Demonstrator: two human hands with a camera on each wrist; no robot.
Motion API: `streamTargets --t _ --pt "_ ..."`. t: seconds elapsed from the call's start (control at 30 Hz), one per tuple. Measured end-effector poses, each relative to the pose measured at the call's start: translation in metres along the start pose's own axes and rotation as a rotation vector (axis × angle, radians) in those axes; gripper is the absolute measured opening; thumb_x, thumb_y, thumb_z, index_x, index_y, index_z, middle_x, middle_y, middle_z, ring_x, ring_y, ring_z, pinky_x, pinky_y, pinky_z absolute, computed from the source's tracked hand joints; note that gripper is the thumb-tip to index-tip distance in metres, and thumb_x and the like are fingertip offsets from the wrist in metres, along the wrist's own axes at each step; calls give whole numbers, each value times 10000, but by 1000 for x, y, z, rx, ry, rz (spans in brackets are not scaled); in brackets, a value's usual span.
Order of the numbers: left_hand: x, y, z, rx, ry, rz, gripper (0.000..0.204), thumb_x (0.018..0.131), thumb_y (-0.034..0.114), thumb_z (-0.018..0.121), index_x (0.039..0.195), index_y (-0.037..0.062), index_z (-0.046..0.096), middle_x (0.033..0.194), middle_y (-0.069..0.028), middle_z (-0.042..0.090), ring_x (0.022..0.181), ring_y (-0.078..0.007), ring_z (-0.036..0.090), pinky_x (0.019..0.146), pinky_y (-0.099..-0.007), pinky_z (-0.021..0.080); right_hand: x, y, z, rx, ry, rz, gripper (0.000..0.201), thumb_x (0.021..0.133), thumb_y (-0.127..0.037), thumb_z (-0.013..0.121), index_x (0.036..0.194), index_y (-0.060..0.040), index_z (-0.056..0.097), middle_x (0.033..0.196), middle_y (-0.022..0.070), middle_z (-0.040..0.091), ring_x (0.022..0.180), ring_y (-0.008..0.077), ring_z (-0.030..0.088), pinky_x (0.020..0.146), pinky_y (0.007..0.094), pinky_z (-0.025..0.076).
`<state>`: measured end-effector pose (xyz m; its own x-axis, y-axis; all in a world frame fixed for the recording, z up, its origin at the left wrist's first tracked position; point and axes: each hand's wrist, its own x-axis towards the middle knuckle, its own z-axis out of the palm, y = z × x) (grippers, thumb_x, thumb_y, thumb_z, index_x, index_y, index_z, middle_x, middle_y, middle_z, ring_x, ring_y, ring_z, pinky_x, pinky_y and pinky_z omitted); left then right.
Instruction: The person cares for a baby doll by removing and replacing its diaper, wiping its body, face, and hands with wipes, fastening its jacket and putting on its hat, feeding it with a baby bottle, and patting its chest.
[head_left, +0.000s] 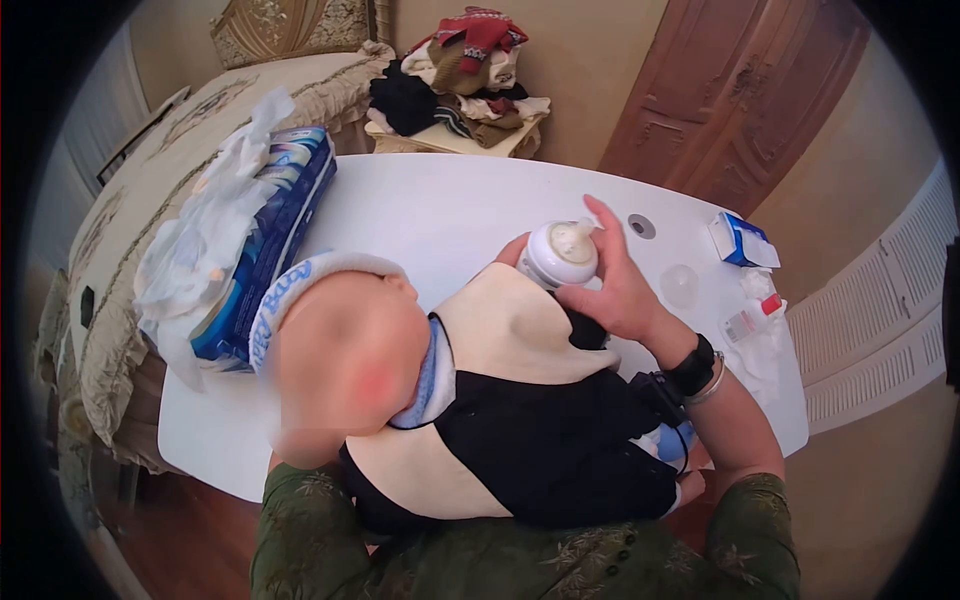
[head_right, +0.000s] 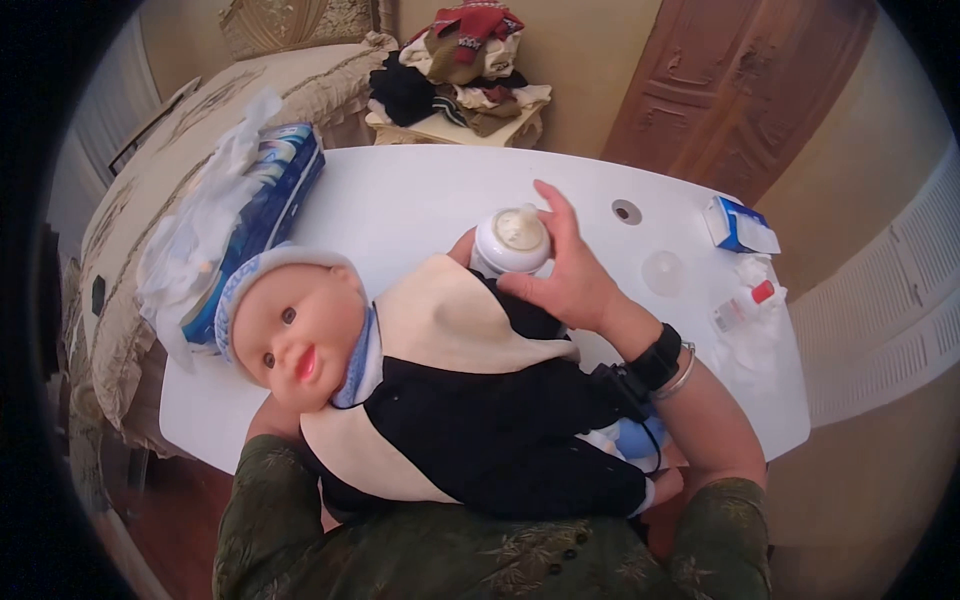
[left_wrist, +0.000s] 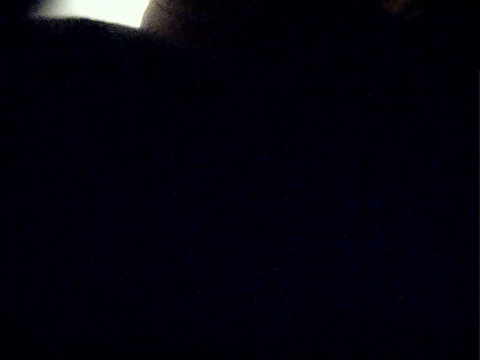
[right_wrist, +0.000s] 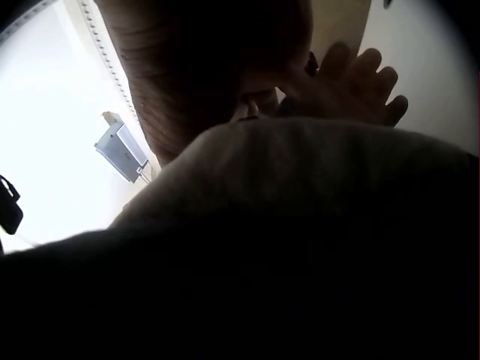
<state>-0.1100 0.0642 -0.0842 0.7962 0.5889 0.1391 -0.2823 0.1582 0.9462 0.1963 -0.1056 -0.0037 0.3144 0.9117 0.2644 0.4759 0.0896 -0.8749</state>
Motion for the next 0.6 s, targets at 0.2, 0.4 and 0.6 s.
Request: streamTargets --t 0.2,0.4,0.6 --pt "86 19 133 -78 82 17 465 1012 180 431 1418 -19 325 1412 -147 416 1309 -194 384 1109 -295 297 -2 0 3 -76 56 12 954 702 -140 776 1444 -69 180 1215 152 466 1163 254 494 1017 367 382" --pt "102 47 117 -178 158 39 453 1017 186 416 1413 -18 335 1405 -140 423 1305 -192 386 1108 -297 298 -26 -6 -54 -245 501 -331 911 716 -209 784 1420 -58 225 1223 107 458 1133 215 506 973 333 422" --pt "19 56 62 -224 139 64 449 1006 183 442 1403 -10 358 1400 -133 435 1295 -196 398 1104 -309 302 -66 0 -78 11 668 -390 859 761 -364 743 1396 -20 276 1314 139 432 1206 256 476 1012 366 394"
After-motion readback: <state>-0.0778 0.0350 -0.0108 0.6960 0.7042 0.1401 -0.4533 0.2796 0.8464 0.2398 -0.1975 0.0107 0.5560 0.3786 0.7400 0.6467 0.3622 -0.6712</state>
